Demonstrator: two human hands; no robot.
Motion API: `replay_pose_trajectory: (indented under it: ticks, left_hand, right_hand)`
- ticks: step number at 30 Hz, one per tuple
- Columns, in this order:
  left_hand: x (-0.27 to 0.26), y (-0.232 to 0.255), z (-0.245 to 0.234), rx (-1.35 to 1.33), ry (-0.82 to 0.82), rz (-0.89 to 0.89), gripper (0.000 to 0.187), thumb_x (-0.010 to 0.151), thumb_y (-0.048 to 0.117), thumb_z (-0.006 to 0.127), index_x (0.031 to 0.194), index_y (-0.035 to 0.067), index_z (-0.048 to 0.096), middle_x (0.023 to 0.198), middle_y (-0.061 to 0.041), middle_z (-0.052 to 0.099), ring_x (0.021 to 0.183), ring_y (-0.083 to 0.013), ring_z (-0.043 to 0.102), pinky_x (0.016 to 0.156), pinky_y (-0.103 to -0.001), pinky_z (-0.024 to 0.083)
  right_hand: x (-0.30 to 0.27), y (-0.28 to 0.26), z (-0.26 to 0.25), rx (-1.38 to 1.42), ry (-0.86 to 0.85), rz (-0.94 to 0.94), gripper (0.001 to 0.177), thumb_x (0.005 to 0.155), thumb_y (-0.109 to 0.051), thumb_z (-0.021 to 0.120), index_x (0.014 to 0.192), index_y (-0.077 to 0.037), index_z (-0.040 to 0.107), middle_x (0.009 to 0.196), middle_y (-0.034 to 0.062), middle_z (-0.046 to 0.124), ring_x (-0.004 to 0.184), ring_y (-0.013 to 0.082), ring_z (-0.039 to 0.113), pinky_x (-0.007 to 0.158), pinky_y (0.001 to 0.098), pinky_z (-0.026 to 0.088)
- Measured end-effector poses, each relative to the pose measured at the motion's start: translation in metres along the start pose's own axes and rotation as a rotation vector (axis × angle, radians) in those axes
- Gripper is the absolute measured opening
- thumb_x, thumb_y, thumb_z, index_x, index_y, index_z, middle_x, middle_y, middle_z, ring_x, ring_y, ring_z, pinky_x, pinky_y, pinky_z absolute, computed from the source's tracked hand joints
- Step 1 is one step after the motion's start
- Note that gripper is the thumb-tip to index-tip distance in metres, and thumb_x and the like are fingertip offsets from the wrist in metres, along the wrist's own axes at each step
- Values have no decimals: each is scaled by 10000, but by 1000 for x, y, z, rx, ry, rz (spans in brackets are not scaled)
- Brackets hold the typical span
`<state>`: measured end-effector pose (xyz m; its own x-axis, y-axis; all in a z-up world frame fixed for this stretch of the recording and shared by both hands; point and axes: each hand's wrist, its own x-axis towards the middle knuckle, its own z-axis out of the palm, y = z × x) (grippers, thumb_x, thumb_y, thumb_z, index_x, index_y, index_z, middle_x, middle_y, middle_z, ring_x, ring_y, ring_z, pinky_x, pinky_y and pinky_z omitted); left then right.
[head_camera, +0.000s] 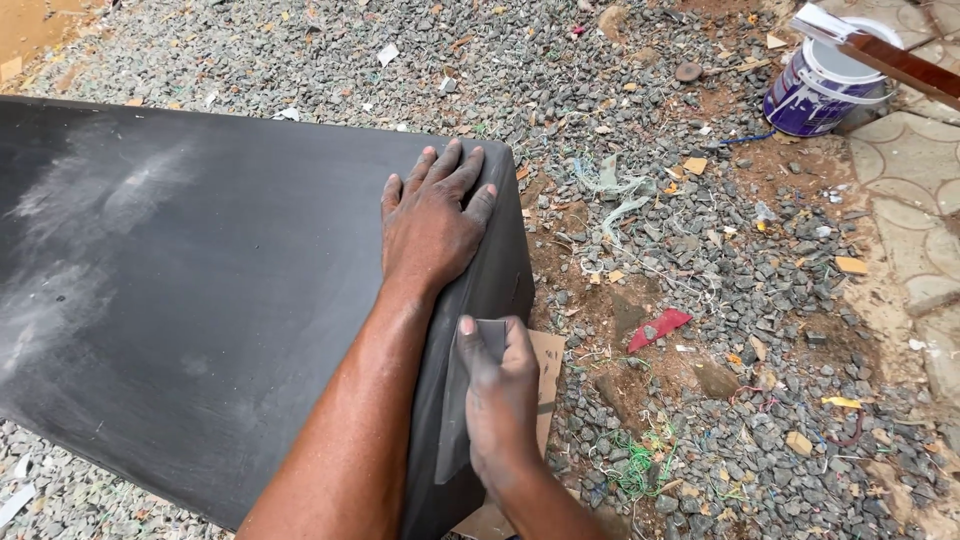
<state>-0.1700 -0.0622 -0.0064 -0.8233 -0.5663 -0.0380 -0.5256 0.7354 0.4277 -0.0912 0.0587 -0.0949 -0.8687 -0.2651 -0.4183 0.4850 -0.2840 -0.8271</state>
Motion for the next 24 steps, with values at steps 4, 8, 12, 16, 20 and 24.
replay_pose_trajectory:
  ticks: [4,8,12,16,20,24]
  left_hand:
    - [4,-7,3,-4,-11,32,559,1022,504,472,1562,359,446,1676,77,343,1576,-190,219,1291,-545,64]
    - [5,-10,4,-55,27,62,519,1044,452,461,1549,333,477,1660,51,377,1568,-213,247,1284,-552,73]
    - [-5,-9,-3,-79,23,92,677,917,445,610,1554,251,486,1655,-21,390,1566,-257,255,1284,-565,76]
    - [-1,-18,2,-74,1,112,738,857,438,652,1552,254,488,1659,-17,384,1566,-240,256,1281,-561,77]
    - [5,-23,11,-72,4,174,817,786,429,586,1566,261,414,1678,1,278,1572,-221,149,1269,-531,25]
    - [-3,-14,8,-78,-10,149,892,721,371,630,1574,246,403,1686,4,280,1575,-208,153,1264,-504,23]
  right_hand:
    - [55,-28,19,7,-5,-136,159,954,-185,737,996,-124,596,901,-9,576,860,112,545,819,288,474]
    - [78,-43,28,125,-53,-74,251,919,-290,765,954,-99,606,767,113,711,641,156,703,583,293,591]
    - [62,-48,27,-2,-29,102,1091,703,-628,816,1465,33,400,898,194,671,724,227,704,604,394,649]
    - [81,-33,26,-17,29,61,522,778,-532,811,927,-66,628,695,124,615,614,233,683,498,353,585]
    - [74,-34,26,55,74,135,398,781,-423,741,915,-67,625,841,110,707,740,219,675,670,379,581]
    - [52,-44,27,232,29,161,555,725,-366,787,1160,-49,649,979,140,740,863,237,714,820,375,618]
